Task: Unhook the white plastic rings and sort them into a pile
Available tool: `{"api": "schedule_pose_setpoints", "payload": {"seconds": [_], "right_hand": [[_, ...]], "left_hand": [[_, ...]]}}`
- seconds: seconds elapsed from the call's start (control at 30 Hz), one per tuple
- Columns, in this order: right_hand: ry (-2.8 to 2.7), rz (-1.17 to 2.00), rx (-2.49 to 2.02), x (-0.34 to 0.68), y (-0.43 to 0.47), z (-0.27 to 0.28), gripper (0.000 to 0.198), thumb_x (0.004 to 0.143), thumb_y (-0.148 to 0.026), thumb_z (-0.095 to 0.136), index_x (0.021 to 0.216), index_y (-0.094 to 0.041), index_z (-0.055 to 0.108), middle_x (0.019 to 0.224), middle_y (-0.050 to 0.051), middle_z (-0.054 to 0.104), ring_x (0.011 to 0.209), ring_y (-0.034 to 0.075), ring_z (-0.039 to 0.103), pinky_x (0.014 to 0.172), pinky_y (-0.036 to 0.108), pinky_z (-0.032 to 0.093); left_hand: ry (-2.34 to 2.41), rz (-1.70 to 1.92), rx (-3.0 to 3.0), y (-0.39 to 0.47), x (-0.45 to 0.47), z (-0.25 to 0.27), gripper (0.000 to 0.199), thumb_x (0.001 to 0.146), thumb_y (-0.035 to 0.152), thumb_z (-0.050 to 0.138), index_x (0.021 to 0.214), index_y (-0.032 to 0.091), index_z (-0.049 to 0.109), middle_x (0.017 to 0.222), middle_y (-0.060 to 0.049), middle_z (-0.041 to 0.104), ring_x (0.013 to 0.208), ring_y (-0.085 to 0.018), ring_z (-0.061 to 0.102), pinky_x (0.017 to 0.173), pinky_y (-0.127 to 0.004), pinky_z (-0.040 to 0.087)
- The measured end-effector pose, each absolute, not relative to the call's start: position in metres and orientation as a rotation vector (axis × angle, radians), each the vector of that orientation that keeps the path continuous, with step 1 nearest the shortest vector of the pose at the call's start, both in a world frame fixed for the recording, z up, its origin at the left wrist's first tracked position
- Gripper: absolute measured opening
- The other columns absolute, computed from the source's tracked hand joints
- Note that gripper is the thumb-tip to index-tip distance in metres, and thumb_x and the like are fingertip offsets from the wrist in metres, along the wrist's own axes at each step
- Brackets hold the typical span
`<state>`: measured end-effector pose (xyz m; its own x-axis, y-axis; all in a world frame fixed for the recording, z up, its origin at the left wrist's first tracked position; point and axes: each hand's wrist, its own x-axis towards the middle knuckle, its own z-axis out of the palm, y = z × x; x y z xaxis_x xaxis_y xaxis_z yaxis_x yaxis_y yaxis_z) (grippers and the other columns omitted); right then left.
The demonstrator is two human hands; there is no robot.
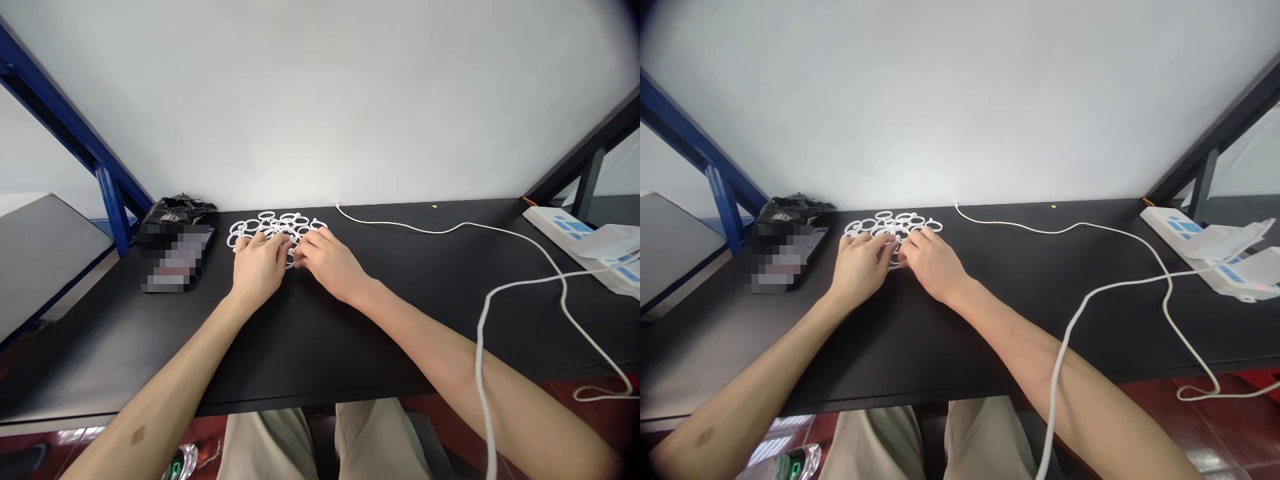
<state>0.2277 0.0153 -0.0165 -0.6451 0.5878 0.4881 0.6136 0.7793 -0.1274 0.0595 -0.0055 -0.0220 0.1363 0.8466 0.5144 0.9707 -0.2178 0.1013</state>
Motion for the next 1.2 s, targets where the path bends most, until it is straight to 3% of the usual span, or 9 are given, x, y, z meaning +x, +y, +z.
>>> {"api": "schedule_pose_setpoints", "payload": {"seconds": [0.17, 0.27, 0.33, 0.4, 0.5, 0.57, 0.87, 1.03, 1.2], "right_hand": [[-2.440, -0.044, -1.029, 0.219, 0.005, -0.014, 0.021, 0.096, -0.013, 0.047, 0.087, -0.013, 0.067, 0.092, 0.010, 0.065, 0.094, 0.022, 0.053, 0.085, 0.035, 0.047], [-2.254, 0.348, -1.046, 0.221, -0.001, -0.016, 0.013, 0.096, -0.023, 0.052, 0.102, -0.016, 0.061, 0.094, 0.006, 0.068, 0.090, 0.019, 0.058, 0.082, 0.032, 0.048], [-2.079, 0.606, -1.099, 0.225, -0.003, -0.017, 0.024, 0.096, -0.033, 0.052, 0.114, -0.018, 0.053, 0.088, 0.001, 0.069, 0.079, 0.015, 0.061, 0.073, 0.029, 0.047], [-2.005, 0.695, -1.198, 0.227, -0.004, -0.016, 0.024, 0.097, -0.039, 0.048, 0.109, -0.019, 0.054, 0.076, -0.002, 0.066, 0.066, 0.013, 0.059, 0.063, 0.027, 0.042], [-2.069, 0.598, -1.335, 0.229, -0.004, -0.012, 0.034, 0.097, -0.040, 0.042, 0.072, -0.020, 0.052, 0.059, -0.003, 0.056, 0.052, 0.011, 0.046, 0.054, 0.026, 0.031], [-2.099, 0.541, -1.368, 0.227, -0.004, -0.011, 0.039, 0.096, -0.036, 0.042, 0.061, -0.021, 0.043, 0.054, -0.003, 0.049, 0.047, 0.009, 0.037, 0.052, 0.027, 0.026], [-2.007, 0.378, -1.407, 0.216, -0.001, -0.007, 0.035, 0.094, -0.029, 0.042, 0.060, -0.020, 0.039, 0.051, -0.004, 0.043, 0.048, 0.008, 0.031, 0.053, 0.027, 0.023], [-2.062, 0.216, -1.443, 0.228, 0.005, -0.005, 0.035, 0.097, -0.034, 0.037, 0.070, -0.019, 0.054, 0.061, 0.001, 0.058, 0.054, 0.011, 0.047, 0.056, 0.026, 0.028], [-2.093, 0.052, -1.970, 0.270, 0.034, 0.000, 0.038, 0.095, -0.033, 0.035, 0.081, -0.017, 0.066, 0.082, 0.014, 0.070, 0.076, 0.026, 0.066, 0.063, 0.033, 0.039]], "left_hand": [[-1.818, -0.682, -2.108, -0.002, 0.059, -0.023, 0.034, 0.099, 0.030, 0.038, 0.105, 0.019, 0.069, 0.074, -0.008, 0.067, 0.074, -0.024, 0.061, 0.080, -0.041, 0.038], [-1.684, -0.696, -2.133, -0.002, 0.053, -0.023, 0.034, 0.100, 0.029, 0.037, 0.103, 0.018, 0.069, 0.068, -0.006, 0.064, 0.071, -0.024, 0.059, 0.078, -0.039, 0.037], [-1.523, -0.711, -2.211, -0.003, 0.051, -0.022, 0.033, 0.100, 0.028, 0.037, 0.101, 0.019, 0.069, 0.065, -0.004, 0.063, 0.071, -0.023, 0.057, 0.075, -0.037, 0.037], [-1.367, -0.700, -2.306, -0.004, 0.050, -0.020, 0.032, 0.100, 0.025, 0.037, 0.096, 0.019, 0.068, 0.064, -0.003, 0.063, 0.070, -0.022, 0.055, 0.072, -0.036, 0.036], [-1.302, -0.715, -2.322, -0.006, 0.052, -0.020, 0.032, 0.100, 0.023, 0.038, 0.092, 0.018, 0.068, 0.064, -0.003, 0.063, 0.068, -0.020, 0.054, 0.071, -0.036, 0.035], [-1.338, -0.752, -2.281, -0.006, 0.054, -0.021, 0.030, 0.100, 0.026, 0.040, 0.093, 0.019, 0.069, 0.066, -0.003, 0.064, 0.067, -0.020, 0.053, 0.072, -0.036, 0.035], [-1.774, -0.965, -2.180, 0.002, 0.066, -0.020, 0.029, 0.098, 0.030, 0.044, 0.090, 0.021, 0.070, 0.070, -0.003, 0.066, 0.074, -0.020, 0.059, 0.085, -0.041, 0.036], [-1.741, -1.022, -2.346, 0.000, 0.059, -0.016, 0.032, 0.100, 0.033, 0.038, 0.099, 0.023, 0.069, 0.070, 0.000, 0.067, 0.077, -0.019, 0.058, 0.088, -0.039, 0.035], [-1.721, -0.964, -2.402, -0.004, 0.050, -0.017, 0.032, 0.100, 0.035, 0.038, 0.103, 0.023, 0.068, 0.078, -0.002, 0.071, 0.085, -0.022, 0.054, 0.087, -0.040, 0.036]]}}
